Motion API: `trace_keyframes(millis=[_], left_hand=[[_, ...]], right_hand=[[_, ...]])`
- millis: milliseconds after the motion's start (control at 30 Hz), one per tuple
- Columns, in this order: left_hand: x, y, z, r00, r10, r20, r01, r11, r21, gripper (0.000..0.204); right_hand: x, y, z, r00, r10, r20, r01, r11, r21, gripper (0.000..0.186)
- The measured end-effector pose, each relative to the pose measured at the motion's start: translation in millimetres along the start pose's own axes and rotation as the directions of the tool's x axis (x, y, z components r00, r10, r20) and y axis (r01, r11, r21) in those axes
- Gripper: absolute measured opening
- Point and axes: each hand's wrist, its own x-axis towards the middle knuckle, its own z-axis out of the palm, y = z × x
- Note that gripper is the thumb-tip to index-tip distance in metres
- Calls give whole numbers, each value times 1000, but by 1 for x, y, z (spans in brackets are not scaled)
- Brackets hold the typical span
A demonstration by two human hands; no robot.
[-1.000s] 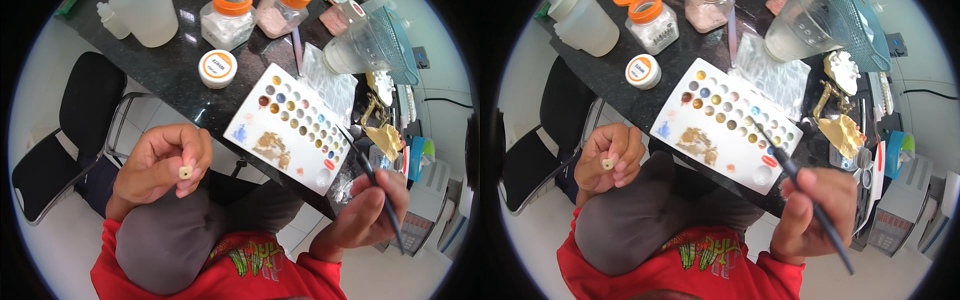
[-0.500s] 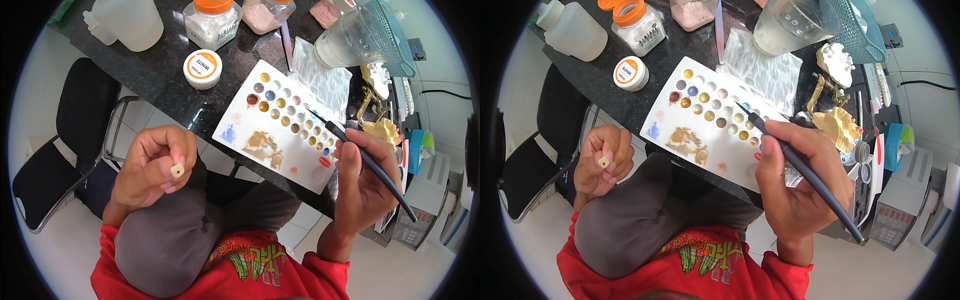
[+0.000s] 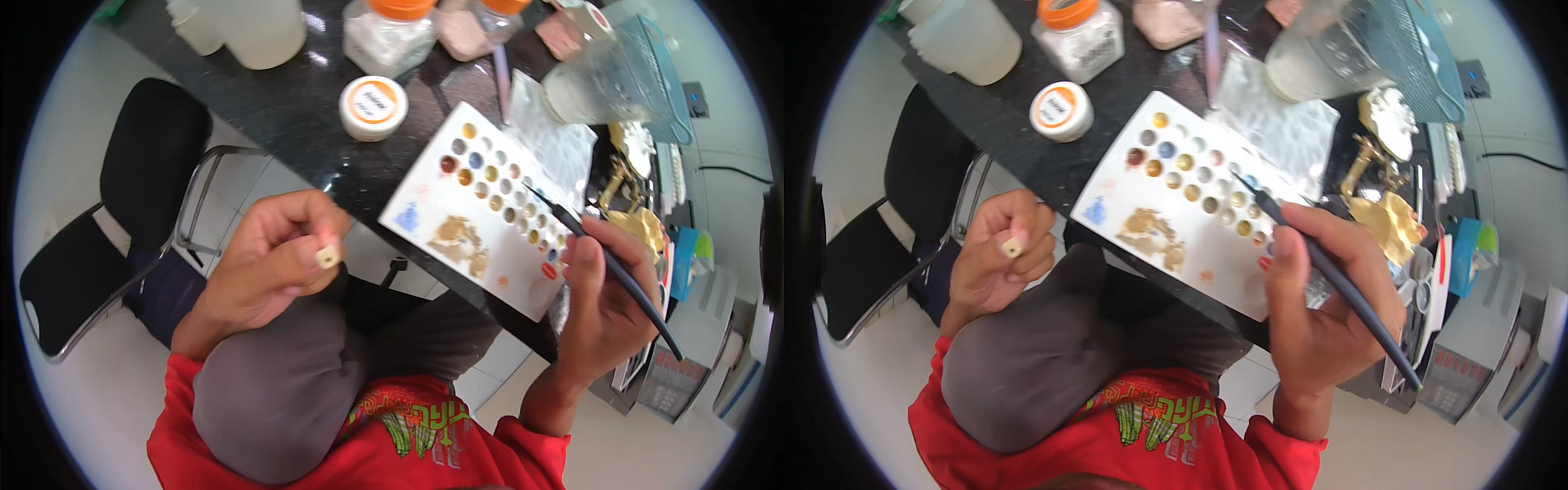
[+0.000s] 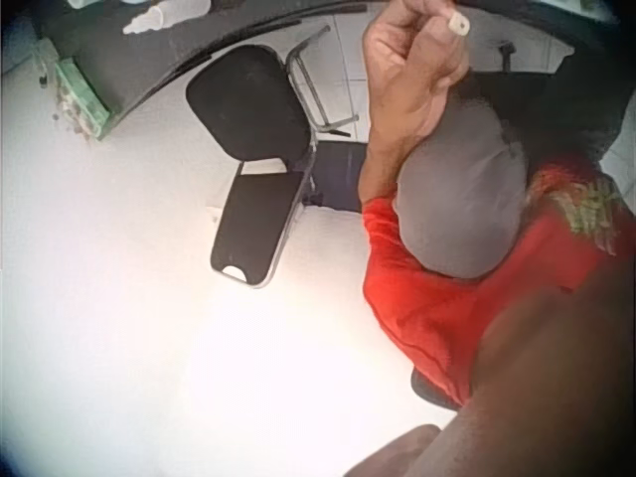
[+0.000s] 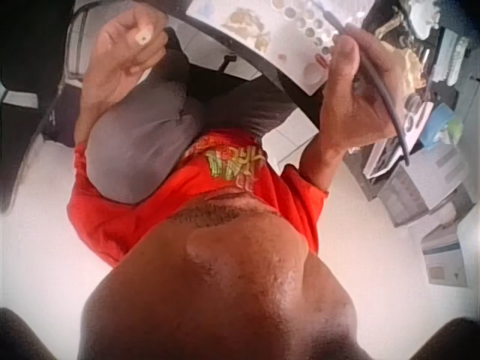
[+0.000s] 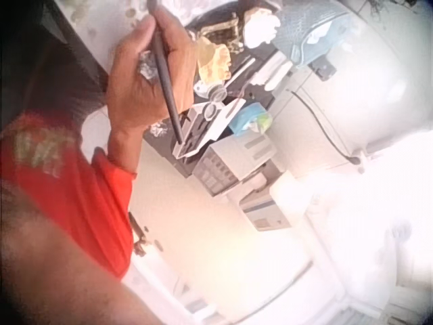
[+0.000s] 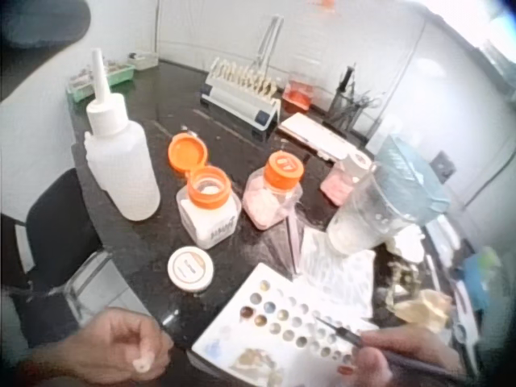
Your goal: The person paints the surface of a dental prosthetic piece using a small brush dipped in various pigments on a palette, then picks up a second prosthetic piece to compare them.
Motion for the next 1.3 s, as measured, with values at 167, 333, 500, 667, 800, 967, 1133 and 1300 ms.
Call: trace_keyframes(millis=[167, 333, 500, 667, 800, 967, 1133, 1300], left_hand=[[8, 2, 11, 998, -58, -11, 58, 997, 46, 18], [3, 4, 8, 999, -51, -9, 51, 998, 38, 18], [3, 1, 7, 999, -39, 14, 39, 999, -5, 18], [4, 0, 8, 999, -47, 25, 47, 999, -22, 18], [4, -1, 7, 999, -35, 36, 36, 999, -23, 19], [4, -1, 6, 999, -32, 39, 32, 999, -4, 20], [2, 0, 5, 999, -33, 29, 34, 999, -2, 19], [7, 1, 10, 997, -79, 11, 80, 997, -22, 18]], right_hand=[[-12, -11, -15, 991, -13, -132, 25, 996, 90, 18], [-33, -14, 2, 940, -340, -4, 330, 910, 250, 28], [-43, -23, 32, 935, -335, 112, 235, 826, 512, 17], [-40, -27, 39, 920, -354, 167, 220, 821, 526, 24], [-39, -28, 43, 920, -359, 158, 235, 826, 513, 24], [-40, -26, 44, 888, -408, 213, 290, 855, 429, 21], [-44, -24, 46, 893, -405, 198, 272, 834, 479, 21], [-43, -23, 41, 897, -396, 198, 258, 831, 493, 27]])
